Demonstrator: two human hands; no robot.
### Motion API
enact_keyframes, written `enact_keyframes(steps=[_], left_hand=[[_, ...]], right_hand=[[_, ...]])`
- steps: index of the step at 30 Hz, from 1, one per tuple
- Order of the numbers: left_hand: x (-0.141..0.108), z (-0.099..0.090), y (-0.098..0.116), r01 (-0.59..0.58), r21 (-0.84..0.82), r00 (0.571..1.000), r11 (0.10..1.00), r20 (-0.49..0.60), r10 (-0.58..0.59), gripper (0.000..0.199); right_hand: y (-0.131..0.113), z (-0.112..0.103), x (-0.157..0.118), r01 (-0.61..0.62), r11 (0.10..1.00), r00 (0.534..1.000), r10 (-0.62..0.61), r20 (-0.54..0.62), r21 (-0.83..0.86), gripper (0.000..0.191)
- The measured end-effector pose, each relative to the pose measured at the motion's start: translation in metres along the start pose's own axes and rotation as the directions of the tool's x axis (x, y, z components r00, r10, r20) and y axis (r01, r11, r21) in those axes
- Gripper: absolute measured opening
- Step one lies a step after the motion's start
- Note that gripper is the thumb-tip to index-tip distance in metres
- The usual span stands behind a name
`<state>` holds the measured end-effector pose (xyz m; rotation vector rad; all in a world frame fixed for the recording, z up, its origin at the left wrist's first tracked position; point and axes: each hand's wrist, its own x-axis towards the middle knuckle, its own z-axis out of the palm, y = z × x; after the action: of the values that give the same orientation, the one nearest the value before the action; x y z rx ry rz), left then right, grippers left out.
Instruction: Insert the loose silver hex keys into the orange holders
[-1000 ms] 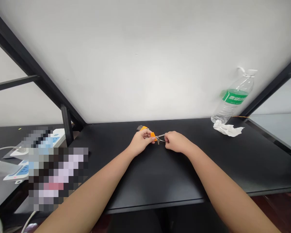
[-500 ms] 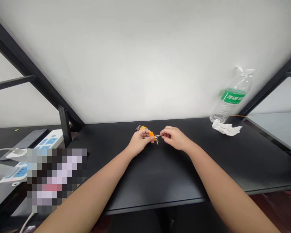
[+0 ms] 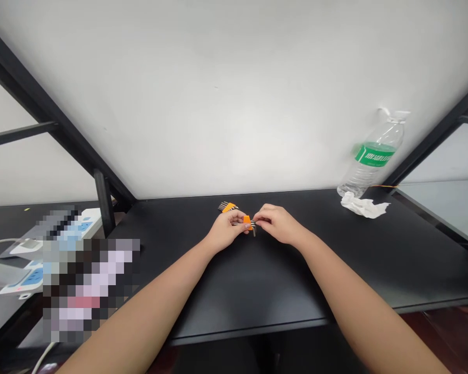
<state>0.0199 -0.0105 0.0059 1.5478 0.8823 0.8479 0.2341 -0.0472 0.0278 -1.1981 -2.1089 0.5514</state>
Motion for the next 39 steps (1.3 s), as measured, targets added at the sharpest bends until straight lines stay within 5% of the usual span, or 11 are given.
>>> enact_keyframes(steps=[6, 10, 16, 25, 30, 33, 36, 39], left_hand=[[0.001, -0.002, -0.002, -0.011, -0.016, 1.0, 1.0, 0.003, 0.011, 0.025], [0.002, -0.002, -0.003, 0.003, -0.053, 0.999, 0.999, -0.053, -0.006, 0.028], [0.002, -0.001, 0.0, 0.034, -0.081, 0.997, 0.996, -0.069, -0.04, 0.03], [0.004, -0.003, -0.005, 0.023, -0.097, 0.998, 0.995, -0.05, -0.028, 0.027], [0.005, -0.005, -0.007, 0.038, -0.086, 0.998, 0.996, -0.047, -0.042, 0.026], [0.004, -0.006, -0.006, 0.04, -0.095, 0.997, 0.995, -0.063, -0.046, 0.026], [0.004, -0.007, -0.003, 0.044, -0.127, 0.995, 0.991, -0.086, -0.055, 0.027], [0.003, -0.007, -0.001, 0.05, -0.163, 0.994, 0.985, -0.088, -0.065, 0.03]], right_hand=[[-0.001, 0.009, 0.003, -0.095, 0.974, 0.995, 0.096, 0.006, 0.207, 0.021], [0.018, 0.007, 0.004, -0.104, 0.994, 0.992, 0.101, -0.072, -0.038, 0.017], [0.036, 0.009, 0.005, -0.128, 0.959, 0.989, 0.142, 0.038, -0.251, 0.018], [0.028, 0.01, 0.009, -0.139, 0.912, 0.982, 0.178, 0.067, -0.386, 0.018], [0.012, 0.003, 0.004, -0.217, 0.869, 0.943, 0.305, 0.136, -0.445, 0.008], [0.006, -0.004, 0.0, -0.263, 0.912, 0.939, 0.316, 0.133, -0.314, 0.011], [0.004, -0.01, -0.001, -0.298, 0.951, 0.952, 0.29, 0.1, 0.081, 0.005], [0.002, -0.007, 0.001, -0.283, 0.833, 0.957, 0.275, 0.086, 0.475, 0.017]])
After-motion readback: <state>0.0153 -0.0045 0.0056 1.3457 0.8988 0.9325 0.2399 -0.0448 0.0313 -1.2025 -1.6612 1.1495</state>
